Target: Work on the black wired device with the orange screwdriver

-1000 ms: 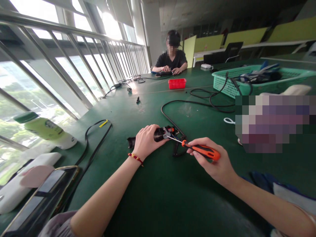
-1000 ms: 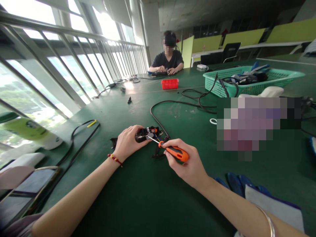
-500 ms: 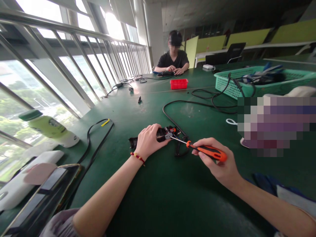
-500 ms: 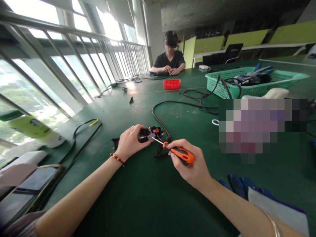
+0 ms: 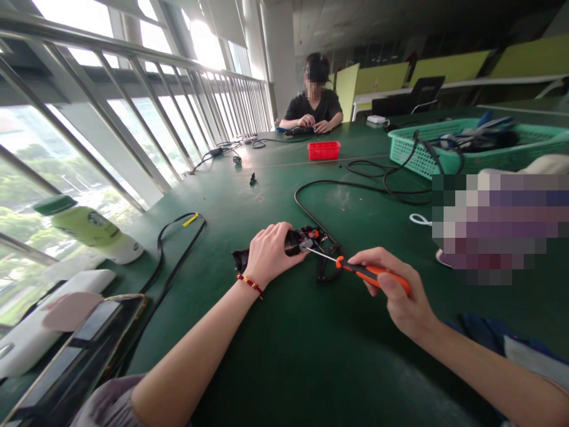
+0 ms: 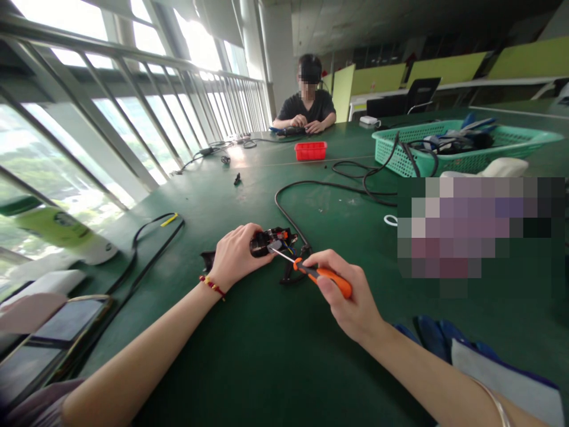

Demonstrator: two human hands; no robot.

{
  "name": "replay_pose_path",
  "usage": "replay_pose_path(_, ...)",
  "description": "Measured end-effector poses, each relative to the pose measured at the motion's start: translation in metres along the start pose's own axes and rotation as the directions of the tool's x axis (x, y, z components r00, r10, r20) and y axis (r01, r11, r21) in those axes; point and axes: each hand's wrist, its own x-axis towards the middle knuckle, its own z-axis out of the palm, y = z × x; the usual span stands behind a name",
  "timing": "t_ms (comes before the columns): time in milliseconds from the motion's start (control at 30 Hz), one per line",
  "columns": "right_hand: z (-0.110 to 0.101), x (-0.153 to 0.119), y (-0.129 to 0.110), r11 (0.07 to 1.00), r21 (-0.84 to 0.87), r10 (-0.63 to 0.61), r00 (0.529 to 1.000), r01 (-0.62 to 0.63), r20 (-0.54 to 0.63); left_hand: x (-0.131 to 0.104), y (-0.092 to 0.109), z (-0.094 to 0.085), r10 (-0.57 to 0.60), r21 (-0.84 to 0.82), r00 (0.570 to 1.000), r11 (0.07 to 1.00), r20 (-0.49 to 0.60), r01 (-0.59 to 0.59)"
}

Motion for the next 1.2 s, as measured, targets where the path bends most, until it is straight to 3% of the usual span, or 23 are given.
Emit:
replay_pose_path(133,0.0041,-0.0011,-0.0021,0.999,-0.012,0.047,0.988,-0.050,-0.147,-0.0002,0.0020,-0.0006,-0.009,0.025,1.000,1.000,0.006,0.009)
replay_pose_path(300,0.0059,-0.0003,-0.0017,0.997,-0.073,-0.035,0.951,0.014,-0.306,-0.0004,0.0025,-0.0001,-0.011,0.032,1.000,0.999,0.012,0.011)
replay_pose_path(467,0.0040,0.0001,-0.0008,0.986,-0.165,-0.009,0.960,-0.039,-0.279,-0.0008,0.0030,0.0008,0.011,0.053,1.000,0.999,0.000,-0.011)
replay_pose_path(667,0.0047,-0.0001,0.0005,0.991,-0.103,-0.116,0.930,0.086,-0.348,-0.0002,0.0060,-0.0013,0.011,0.065,1.000,0.998,0.011,-0.012)
replay_pose_path(833,0.0043,-0.0012,-0.0027,0.985,-0.173,-0.037,0.959,-0.012,-0.280,0.0007,0.0076,-0.0032,0.006,0.050,1.000,0.999,0.025,-0.008)
replay_pose_path(1000,0.0044,-0.0003,-0.0021,0.989,-0.127,-0.117,0.931,0.078,-0.345,0.0009,0.0075,-0.0029,-0.002,0.057,1.000,0.998,0.031,0.000)
replay_pose_path(1200,0.0033,-0.0014,-0.0027,0.981,-0.193,-0.064,0.959,0.010,-0.276,0.0006,0.0069,-0.0014,0.001,0.058,1.000,0.998,0.026,-0.002)
